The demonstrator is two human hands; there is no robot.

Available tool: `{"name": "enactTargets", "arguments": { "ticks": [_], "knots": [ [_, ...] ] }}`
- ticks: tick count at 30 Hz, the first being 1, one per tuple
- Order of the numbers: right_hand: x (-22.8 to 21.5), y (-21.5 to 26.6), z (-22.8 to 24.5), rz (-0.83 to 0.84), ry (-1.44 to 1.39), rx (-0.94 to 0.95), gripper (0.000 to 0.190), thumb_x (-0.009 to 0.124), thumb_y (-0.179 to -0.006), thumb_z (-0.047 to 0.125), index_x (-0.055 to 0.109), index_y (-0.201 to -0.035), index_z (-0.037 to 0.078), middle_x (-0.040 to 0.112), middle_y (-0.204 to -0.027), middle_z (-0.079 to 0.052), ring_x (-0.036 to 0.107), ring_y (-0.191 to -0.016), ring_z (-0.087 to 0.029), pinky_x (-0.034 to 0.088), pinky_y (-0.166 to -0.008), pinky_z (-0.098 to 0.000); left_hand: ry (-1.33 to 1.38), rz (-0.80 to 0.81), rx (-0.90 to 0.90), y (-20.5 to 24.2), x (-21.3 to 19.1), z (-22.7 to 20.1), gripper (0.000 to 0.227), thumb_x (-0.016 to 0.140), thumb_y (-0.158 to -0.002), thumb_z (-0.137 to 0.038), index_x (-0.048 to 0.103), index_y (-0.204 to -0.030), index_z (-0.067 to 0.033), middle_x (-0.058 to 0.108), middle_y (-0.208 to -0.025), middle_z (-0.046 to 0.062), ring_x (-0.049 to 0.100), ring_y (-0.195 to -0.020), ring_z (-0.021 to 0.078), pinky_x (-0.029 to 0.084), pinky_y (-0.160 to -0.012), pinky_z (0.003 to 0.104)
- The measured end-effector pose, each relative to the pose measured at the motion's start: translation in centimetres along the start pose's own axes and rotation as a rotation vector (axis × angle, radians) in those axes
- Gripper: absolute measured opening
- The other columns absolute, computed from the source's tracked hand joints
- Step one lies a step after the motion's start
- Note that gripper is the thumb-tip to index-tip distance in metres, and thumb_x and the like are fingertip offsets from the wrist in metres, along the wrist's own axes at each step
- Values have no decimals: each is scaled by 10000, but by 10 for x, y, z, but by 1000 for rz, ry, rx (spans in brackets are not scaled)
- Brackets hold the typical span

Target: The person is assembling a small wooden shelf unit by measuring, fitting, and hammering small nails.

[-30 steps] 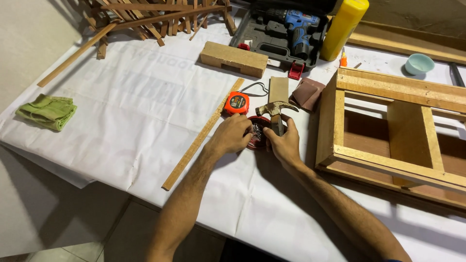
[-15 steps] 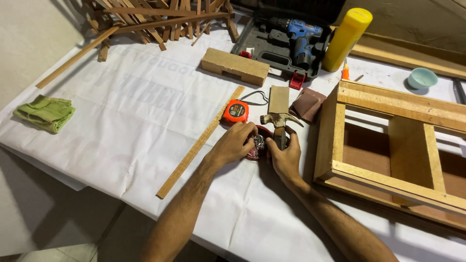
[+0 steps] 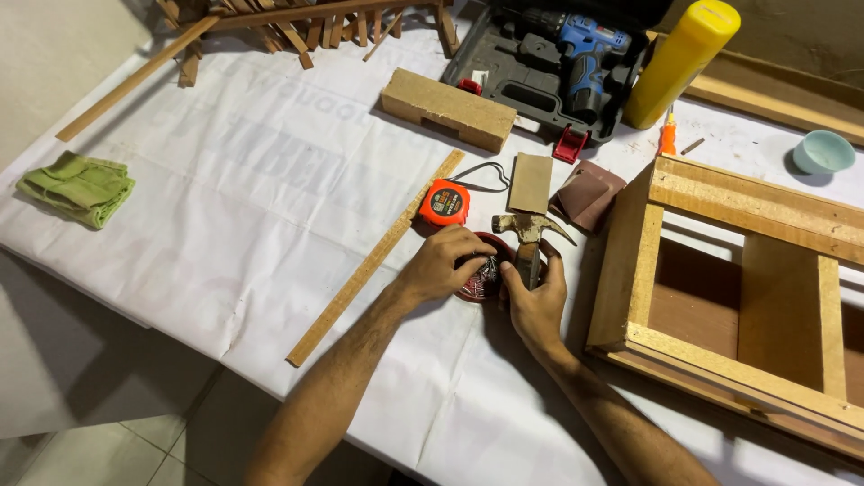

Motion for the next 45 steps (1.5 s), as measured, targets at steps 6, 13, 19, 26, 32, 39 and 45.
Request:
{"name": "enactTargets", "arguments": {
  "ticks": [6,13,19,26,32,39,45],
  "knots": [
    [-2,0,2,53,79,-127,292,715,-984,62,532,-1190,-32,703,-1007,-95,685,-842,-113,579,-668,-224,71,4,16,-5,5,-15,145,780,-896,-98,792,-1039,-119,731,-977,41,697,-969,204,591,-890,328],
    [-2,-4,15,13,105,-200,447,715,-966,62,497,-1333,-73,697,-1085,-132,696,-941,-135,598,-772,-249,30,-74,80,-8,-7,-31,171,761,-908,-74,786,-1075,-107,753,-1075,60,713,-1048,222,599,-940,343],
    [3,5,11,32,150,-245,480,740,-977,72,506,-1366,-83,702,-1123,-123,694,-965,-131,591,-798,-259,135,-155,18,14,-5,-19,204,765,-916,-60,771,-1120,-66,781,-1047,97,766,-947,219,629,-826,307],
    [2,12,20,-31,207,-132,471,752,-948,118,531,-1325,-57,705,-867,-86,640,-675,-97,520,-559,-239,254,-275,-220,21,-17,-12,256,770,-898,-86,759,-1153,-66,798,-1027,89,771,-890,140,638,-770,275],
    [9,23,52,55,93,-69,499,736,-950,130,505,-1357,-43,685,-802,-51,604,-566,-93,477,-438,-255,280,-392,-140,15,-30,-16,151,790,-907,-89,780,-1052,-49,790,-1005,92,765,-875,140,630,-778,270],
    [-32,9,151,168,40,52,570,706,-937,160,450,-1415,-18,585,-703,-62,558,-474,-111,464,-370,-268,378,-417,-201,-21,-19,-53,184,776,-922,-156,783,-1080,-62,805,-958,63,742,-808,118,607,-720,264],
    [-112,-45,168,113,246,139,465,709,-947,223,588,-1350,25,612,-738,-60,597,-492,-121,489,-370,-281,433,-304,-115,-84,24,-94,200,773,-937,-223,787,-1065,-70,809,-939,55,749,-813,108,609,-734,265]
  ]
}}
Point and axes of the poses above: each hand's wrist, its own y-axis away from the middle knuckle, its own x-axis out of the palm, z = x × y, the point moved 6 cm from there along -y, towards the middle knuckle
